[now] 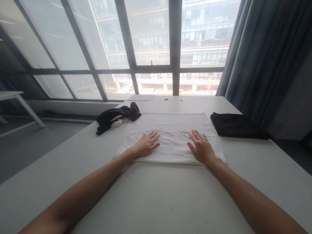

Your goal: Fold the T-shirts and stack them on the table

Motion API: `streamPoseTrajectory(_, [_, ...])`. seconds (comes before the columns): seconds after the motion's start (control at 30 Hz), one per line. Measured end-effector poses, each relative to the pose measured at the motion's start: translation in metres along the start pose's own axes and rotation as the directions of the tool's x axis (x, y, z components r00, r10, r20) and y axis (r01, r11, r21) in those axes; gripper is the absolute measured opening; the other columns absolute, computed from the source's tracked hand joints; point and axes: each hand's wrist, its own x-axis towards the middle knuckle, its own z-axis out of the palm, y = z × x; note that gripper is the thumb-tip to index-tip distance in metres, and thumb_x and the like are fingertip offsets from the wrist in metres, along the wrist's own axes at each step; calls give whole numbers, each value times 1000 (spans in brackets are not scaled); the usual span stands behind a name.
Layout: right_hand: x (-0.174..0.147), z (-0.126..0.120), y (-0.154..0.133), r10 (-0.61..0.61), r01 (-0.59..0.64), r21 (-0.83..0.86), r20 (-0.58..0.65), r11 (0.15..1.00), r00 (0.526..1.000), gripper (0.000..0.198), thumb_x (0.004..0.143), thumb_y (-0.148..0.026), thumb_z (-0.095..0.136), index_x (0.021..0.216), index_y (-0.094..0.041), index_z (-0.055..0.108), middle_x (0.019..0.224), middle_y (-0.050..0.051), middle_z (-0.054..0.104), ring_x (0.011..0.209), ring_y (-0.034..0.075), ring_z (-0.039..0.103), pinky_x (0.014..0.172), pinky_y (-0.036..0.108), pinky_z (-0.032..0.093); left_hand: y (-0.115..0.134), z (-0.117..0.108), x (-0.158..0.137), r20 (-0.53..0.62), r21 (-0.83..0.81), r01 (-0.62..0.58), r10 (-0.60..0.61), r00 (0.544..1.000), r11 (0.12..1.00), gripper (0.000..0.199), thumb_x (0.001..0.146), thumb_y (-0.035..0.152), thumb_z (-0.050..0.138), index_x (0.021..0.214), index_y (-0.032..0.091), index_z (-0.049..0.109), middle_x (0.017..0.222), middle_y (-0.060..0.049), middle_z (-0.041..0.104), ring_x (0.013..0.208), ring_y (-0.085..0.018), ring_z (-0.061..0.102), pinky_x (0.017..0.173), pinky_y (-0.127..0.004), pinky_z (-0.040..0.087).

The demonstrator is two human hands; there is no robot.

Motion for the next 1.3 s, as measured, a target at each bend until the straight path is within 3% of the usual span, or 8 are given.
streamPoseTrajectory(0.13, [0,-5,-15,-87,88,33,-29,996,996,58,106,-43,34,156,-15,44,167,14,31,156,27,24,125,52,21,25,-1,1,-106,-38,-106,102,989,994,64,107,55,29,163,23,29,170,-8,24,159,-26,13,127,-52,14])
streamPoseTrajectory(0.23, [-1,-3,-20,-116,105,96,121,990,986,56,105,-45,36,151,-17,51,165,16,35,153,30,30,121,54,29,42,5,0,-37,-59,-172,170,985,983,67,106,60,30,163,26,29,170,-7,23,159,-27,13,126,-54,14])
streamPoseTrajectory(0.4, [-2,-2,-19,-89,90,73,-18,993,996,58,105,-43,37,158,-17,40,169,14,27,156,28,23,125,53,22,45,10,-1,42,-59,-184,187,982,981,68,105,63,30,163,27,30,171,-8,22,158,-31,14,125,-57,13])
streamPoseTrajectory(0.6, [-2,0,-19,-28,22,72,86,997,996,57,105,-43,37,153,-15,47,165,16,35,154,29,30,122,50,28,46,7,-2,43,-55,-177,179,983,983,68,105,63,30,163,27,30,171,-7,22,158,-31,16,125,-57,15])
streamPoseTrajectory(0.77, [-4,-2,-17,164,-171,-28,-176,985,971,61,104,-38,33,160,-13,33,169,15,25,158,27,17,125,50,19,46,8,-2,49,-60,-171,174,984,983,66,105,63,30,162,29,30,171,-6,22,158,-30,15,125,-54,15])
streamPoseTrajectory(0.93, [-2,6,-7,395,-391,-69,51,918,917,62,102,-40,34,153,-6,45,161,22,40,151,32,33,122,49,27,46,8,-3,43,-62,-173,176,984,983,67,105,64,30,162,29,31,170,-6,24,158,-30,17,125,-54,15])
streamPoseTrajectory(1.13, [0,2,10,394,-411,-130,-139,902,909,72,104,-46,26,160,-1,27,168,21,25,157,30,17,125,51,15,45,8,-3,46,-59,-171,174,984,984,68,105,63,30,162,28,31,171,-7,22,158,-30,16,125,-54,15])
streamPoseTrajectory(1.3, [-1,7,29,494,-482,-118,127,868,860,72,102,-50,28,155,-3,40,163,22,36,153,33,30,122,54,25,46,6,-3,51,-62,-168,172,984,984,68,105,63,30,162,27,31,171,-7,22,158,-30,16,125,-54,15])
